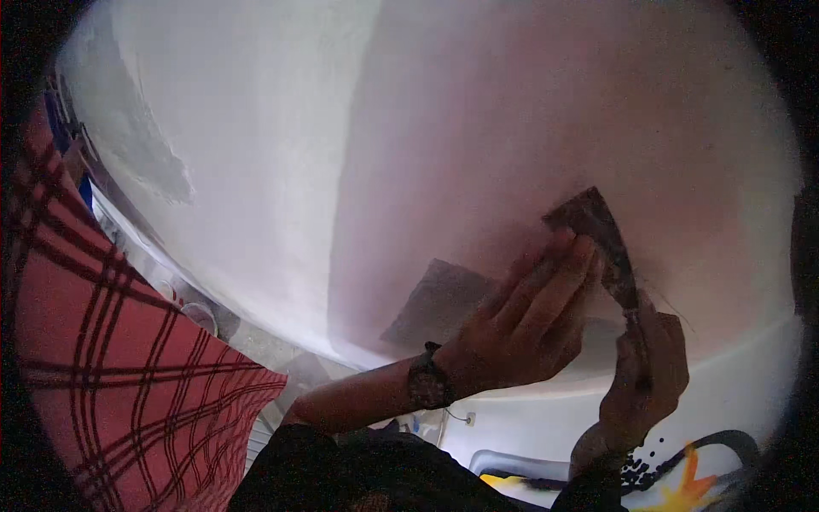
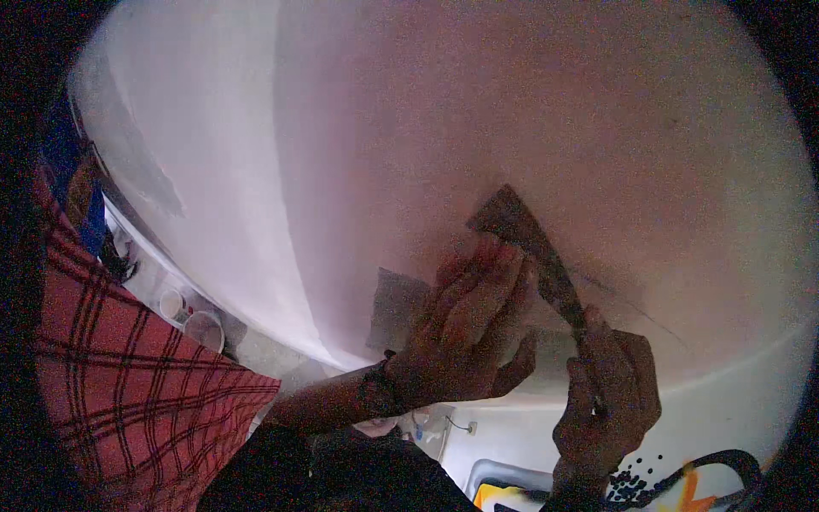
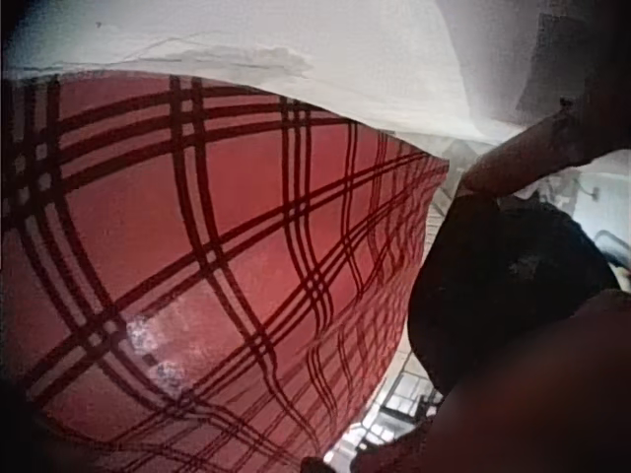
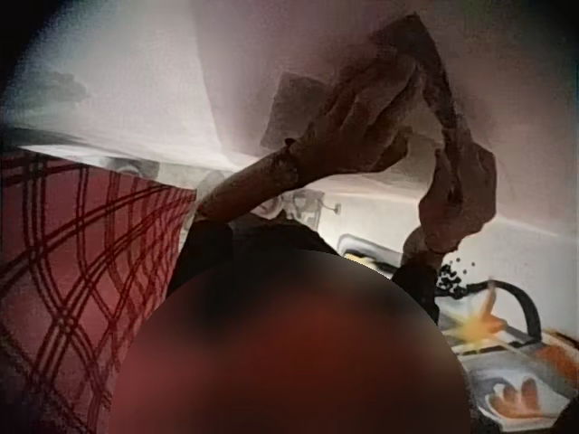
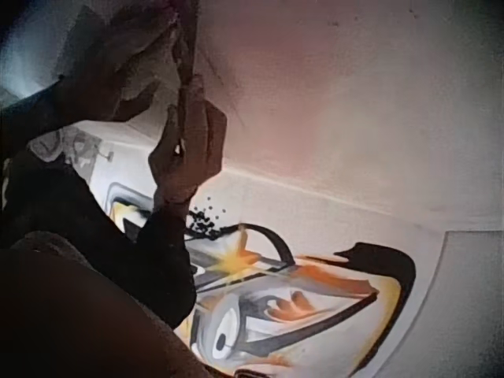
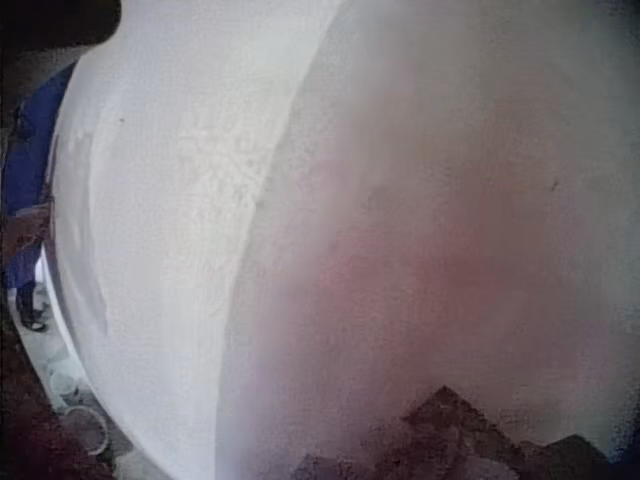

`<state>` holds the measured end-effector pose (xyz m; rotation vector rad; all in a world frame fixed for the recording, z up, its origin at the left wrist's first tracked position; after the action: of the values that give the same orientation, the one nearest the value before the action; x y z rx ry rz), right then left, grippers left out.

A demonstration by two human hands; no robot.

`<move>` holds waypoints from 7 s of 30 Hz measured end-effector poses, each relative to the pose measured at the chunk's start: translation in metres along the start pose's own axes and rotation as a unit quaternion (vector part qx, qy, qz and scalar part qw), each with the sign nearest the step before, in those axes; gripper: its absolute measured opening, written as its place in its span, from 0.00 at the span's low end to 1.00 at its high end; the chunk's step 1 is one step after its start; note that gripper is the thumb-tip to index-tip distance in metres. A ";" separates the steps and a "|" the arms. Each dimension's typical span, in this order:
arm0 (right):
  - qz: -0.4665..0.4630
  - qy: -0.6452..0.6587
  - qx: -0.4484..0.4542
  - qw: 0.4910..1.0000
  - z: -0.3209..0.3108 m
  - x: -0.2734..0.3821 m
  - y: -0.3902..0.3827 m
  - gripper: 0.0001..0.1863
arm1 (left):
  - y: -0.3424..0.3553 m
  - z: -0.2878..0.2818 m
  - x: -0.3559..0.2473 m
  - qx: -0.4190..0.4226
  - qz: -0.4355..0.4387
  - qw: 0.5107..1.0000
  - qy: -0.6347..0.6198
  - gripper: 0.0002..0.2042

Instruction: Patching a hole in a wall and sanding the surface.

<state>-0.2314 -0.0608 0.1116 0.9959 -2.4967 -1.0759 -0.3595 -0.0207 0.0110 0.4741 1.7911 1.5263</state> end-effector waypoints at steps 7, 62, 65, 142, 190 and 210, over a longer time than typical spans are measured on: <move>-0.015 -0.012 0.028 0.999 0.017 0.016 0.011 0.18 | 0.002 -0.012 0.019 -0.017 -0.002 1.000 0.015 0.22; -0.016 -0.048 -0.017 0.999 -0.032 -0.063 -0.039 0.17 | -0.013 0.059 -0.041 0.001 0.056 0.997 0.055 0.21; 0.030 -0.012 -0.034 0.999 -0.038 -0.069 -0.048 0.17 | -0.016 0.070 -0.050 0.039 0.083 0.995 0.028 0.22; -0.019 0.063 0.004 0.998 0.004 -0.055 -0.026 0.13 | 0.015 0.071 -0.047 -0.249 -0.424 0.502 -0.712 0.16; -0.026 0.072 -0.004 0.997 0.000 -0.082 -0.030 0.14 | 0.001 0.095 -0.049 -0.168 -0.444 0.479 -0.738 0.16; 0.032 0.058 -0.029 0.997 -0.008 -0.077 -0.058 0.13 | -0.018 0.099 -0.067 -0.151 -0.454 0.440 -0.760 0.15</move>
<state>-0.1423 -0.0424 0.0790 0.9270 -2.3741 -1.0344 -0.2403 -0.0022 0.0092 0.3243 0.0500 0.1243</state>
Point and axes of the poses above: each hand's wrist, its own y-axis towards the middle knuckle, its own z-axis out of the palm, x = y × z, the point moved 1 cm from there along y, towards the middle knuckle
